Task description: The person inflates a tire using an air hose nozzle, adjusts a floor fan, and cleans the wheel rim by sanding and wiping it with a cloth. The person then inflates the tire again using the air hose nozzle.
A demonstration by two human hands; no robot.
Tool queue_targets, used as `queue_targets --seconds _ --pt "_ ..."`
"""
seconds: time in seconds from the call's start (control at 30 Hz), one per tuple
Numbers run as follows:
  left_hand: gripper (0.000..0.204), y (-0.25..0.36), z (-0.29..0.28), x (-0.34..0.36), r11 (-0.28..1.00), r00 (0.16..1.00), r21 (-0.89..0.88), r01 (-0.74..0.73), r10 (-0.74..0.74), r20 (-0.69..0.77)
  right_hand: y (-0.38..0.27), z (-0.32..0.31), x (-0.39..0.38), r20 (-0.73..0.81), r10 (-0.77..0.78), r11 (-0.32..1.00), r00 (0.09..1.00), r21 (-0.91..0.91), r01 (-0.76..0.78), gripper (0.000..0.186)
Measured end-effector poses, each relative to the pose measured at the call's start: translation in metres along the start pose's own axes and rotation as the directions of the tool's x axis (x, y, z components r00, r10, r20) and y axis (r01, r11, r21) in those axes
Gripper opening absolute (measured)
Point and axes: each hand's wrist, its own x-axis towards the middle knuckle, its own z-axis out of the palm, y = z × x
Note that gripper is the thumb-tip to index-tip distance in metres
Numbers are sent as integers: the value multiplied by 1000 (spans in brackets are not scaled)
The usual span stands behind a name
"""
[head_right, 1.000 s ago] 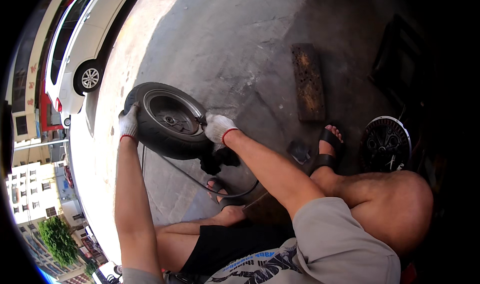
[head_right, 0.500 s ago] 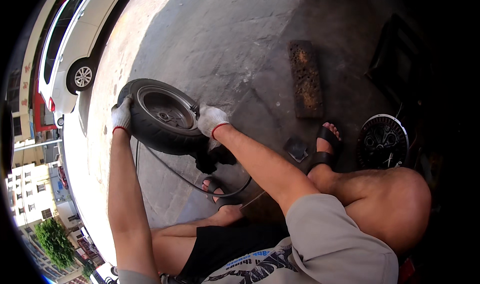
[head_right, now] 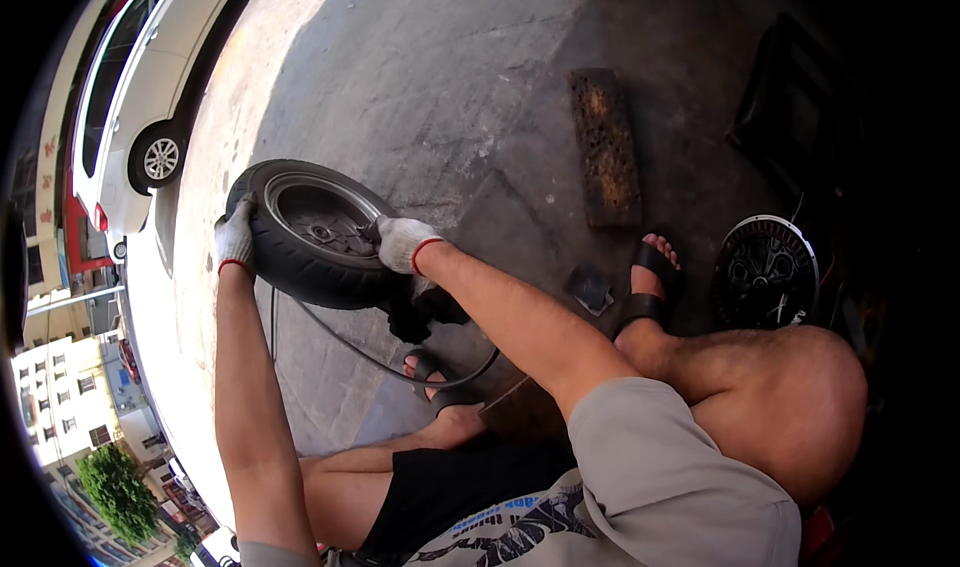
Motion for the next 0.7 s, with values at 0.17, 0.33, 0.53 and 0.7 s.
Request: queue_targets --seconds 0.17,0.33,0.53,0.7 --pt "109 -2 -6 6 1000 1000 27 4 -4 -2 3 -2 4 -40 51 997 998 60 -49 34" --pt "107 3 0 3 1000 1000 -28 2 -1 23 14 13 6 42 -103 993 994 66 101 40" --pt "105 -8 -4 6 997 1000 -82 -4 5 11 33 5 12 -101 34 979 994 201 -13 40" --pt "103 0 2 -12 999 998 -25 -37 38 42 104 -36 26 -354 313 935 881 279 -220 44"
